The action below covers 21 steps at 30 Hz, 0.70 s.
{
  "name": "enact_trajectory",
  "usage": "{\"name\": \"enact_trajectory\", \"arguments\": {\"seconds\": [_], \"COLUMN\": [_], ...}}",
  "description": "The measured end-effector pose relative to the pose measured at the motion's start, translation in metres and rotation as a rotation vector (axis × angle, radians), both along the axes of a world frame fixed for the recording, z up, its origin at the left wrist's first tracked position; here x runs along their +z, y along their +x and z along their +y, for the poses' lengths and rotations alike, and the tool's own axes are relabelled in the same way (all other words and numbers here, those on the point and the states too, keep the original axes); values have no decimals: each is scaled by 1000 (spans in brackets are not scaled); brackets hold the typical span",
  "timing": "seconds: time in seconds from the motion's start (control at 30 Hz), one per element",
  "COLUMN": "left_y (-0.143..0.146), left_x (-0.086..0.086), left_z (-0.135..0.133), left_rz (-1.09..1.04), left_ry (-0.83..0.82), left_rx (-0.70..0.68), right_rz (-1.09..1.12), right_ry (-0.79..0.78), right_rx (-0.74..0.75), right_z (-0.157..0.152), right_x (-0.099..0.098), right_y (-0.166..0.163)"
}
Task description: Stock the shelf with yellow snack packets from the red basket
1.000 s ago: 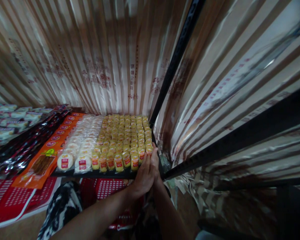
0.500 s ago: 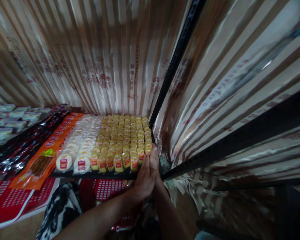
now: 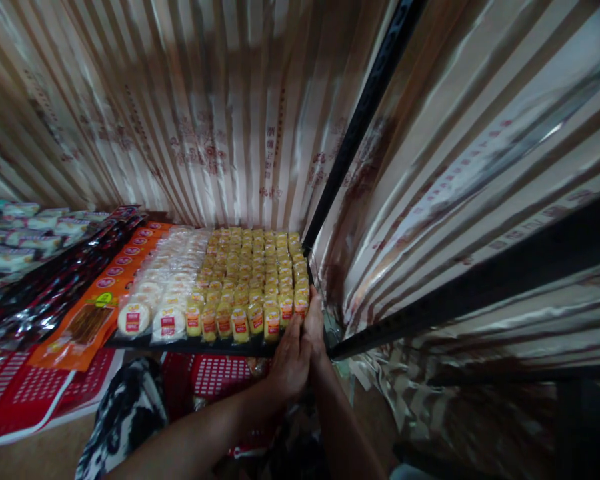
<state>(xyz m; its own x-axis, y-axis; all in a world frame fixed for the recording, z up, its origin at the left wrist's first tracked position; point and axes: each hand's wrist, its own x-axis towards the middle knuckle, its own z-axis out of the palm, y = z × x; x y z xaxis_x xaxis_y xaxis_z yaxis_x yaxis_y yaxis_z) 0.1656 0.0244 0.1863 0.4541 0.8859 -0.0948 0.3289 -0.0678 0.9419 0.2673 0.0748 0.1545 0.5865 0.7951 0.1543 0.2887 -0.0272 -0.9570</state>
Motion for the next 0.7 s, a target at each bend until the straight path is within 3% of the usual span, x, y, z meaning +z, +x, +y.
{"name": "enact_trajectory", "arguments": {"seconds": [0.1, 0.33, 0.43, 0.53, 0.63, 0.7], "left_y": [-1, -6, -23, -54, -92, -117], "left_x": [-2, -10, -11, -23, -47, -66], "left_z": [1, -6, -18, -34, -46, -48], "left_rz": [6, -37, -53, 8, 89, 152], "left_ry": [24, 105, 141, 118, 5, -113], "left_rx": [-18, 74, 71, -27, -122, -69], "right_rz": [97, 9, 40, 69, -1, -81], "right_ry": [-28, 11, 110, 212, 81, -68], "right_rx": [-33, -92, -162, -201, -32, 181], "right_z": [0, -16, -38, -70, -101, -112], "right_x": [4, 10, 13, 11, -2, -19], "right_y": [-3, -9, -27, -58, -88, -104]}}
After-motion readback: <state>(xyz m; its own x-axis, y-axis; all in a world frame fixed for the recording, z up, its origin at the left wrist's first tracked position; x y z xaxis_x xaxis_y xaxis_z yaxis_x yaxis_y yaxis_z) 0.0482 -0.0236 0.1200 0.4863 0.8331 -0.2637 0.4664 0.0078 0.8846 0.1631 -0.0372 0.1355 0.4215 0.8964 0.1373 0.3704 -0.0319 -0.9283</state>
